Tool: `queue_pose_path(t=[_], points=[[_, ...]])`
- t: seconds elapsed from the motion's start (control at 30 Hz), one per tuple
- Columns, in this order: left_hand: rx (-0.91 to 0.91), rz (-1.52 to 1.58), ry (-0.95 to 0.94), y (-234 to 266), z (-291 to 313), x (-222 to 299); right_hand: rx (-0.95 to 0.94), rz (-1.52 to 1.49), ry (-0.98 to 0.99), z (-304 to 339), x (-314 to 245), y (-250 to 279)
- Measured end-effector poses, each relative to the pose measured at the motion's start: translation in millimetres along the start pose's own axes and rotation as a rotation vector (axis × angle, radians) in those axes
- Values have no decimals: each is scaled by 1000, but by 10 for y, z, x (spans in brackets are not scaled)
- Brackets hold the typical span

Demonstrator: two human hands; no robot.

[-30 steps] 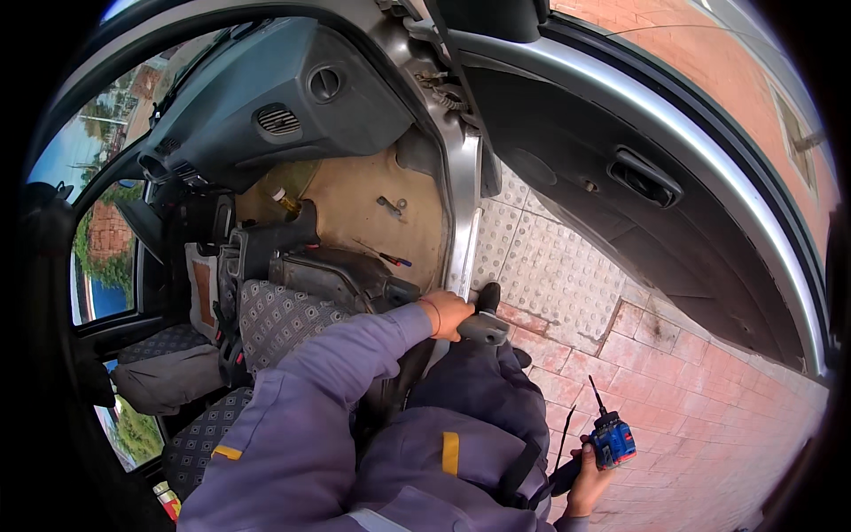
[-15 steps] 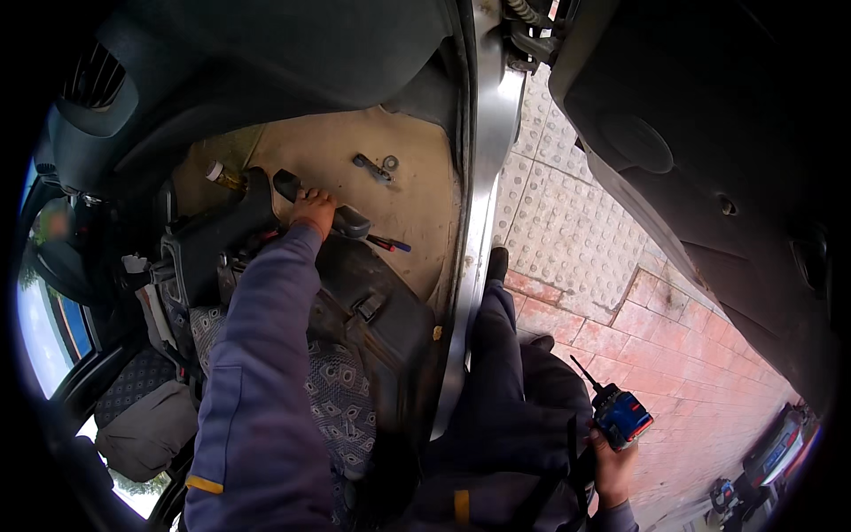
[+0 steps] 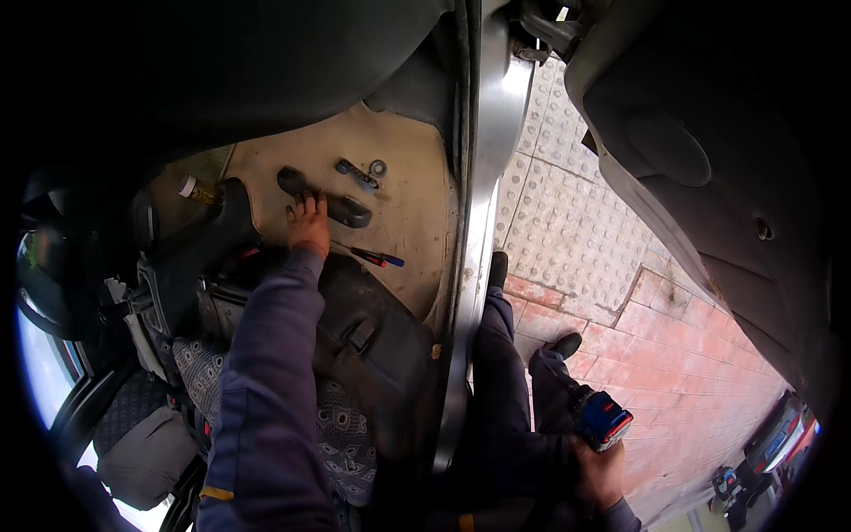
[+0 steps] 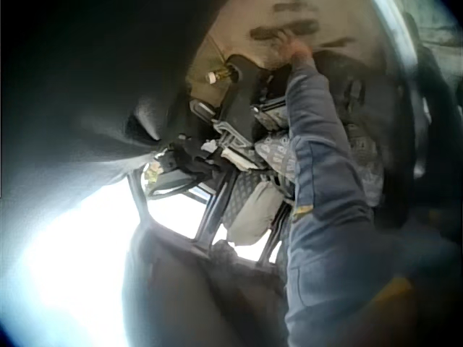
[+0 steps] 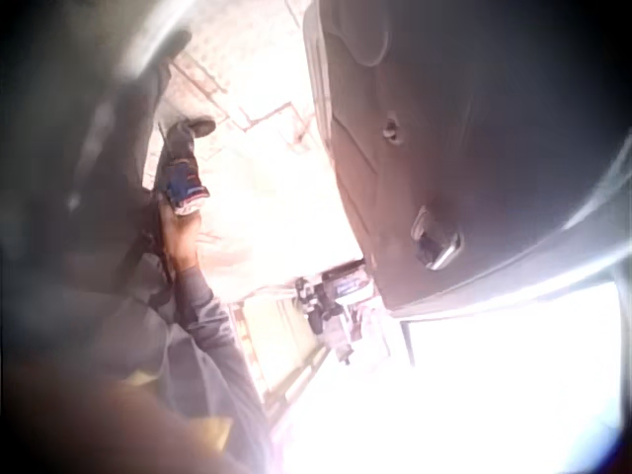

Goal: The person removes screws from the car door panel using a power drill, then uses a pry tool to detach the panel from the door frame. They also retrieve a pry tool from a toolbox inside the garage.

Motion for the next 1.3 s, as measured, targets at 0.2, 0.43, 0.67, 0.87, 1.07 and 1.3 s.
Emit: queue_pose_path(t=[0.2, 0.43, 0.67, 0.87, 1.07, 1.3], points=[[-150, 1018, -14, 1379, 510, 554, -113, 188, 376, 48, -626, -443], [-825, 2615, 369, 3174, 2036, 2857, 39, 436, 832, 584, -1186, -173], [-810, 2529, 325, 3598, 2259, 3750, 259, 538, 930, 627, -517, 439], [-728, 2311, -1, 4245, 2612, 4213, 212, 499, 921, 724, 49, 939], [-497, 1879, -53, 4162, 2718, 4088, 136, 699, 1000, 779, 36, 853], [-204, 2117, 311, 3756, 2747, 2384, 94, 509, 1129, 872, -577, 687]])
Point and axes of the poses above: each hand's wrist, its own z-axis away from the middle knuckle, its own y-axis out of the back of the hand, x = y × z, the point moved 10 cm from there along -z, towards the middle knuckle, and after that the axes turned 8 degrees about -y, right-handed, at the moved point
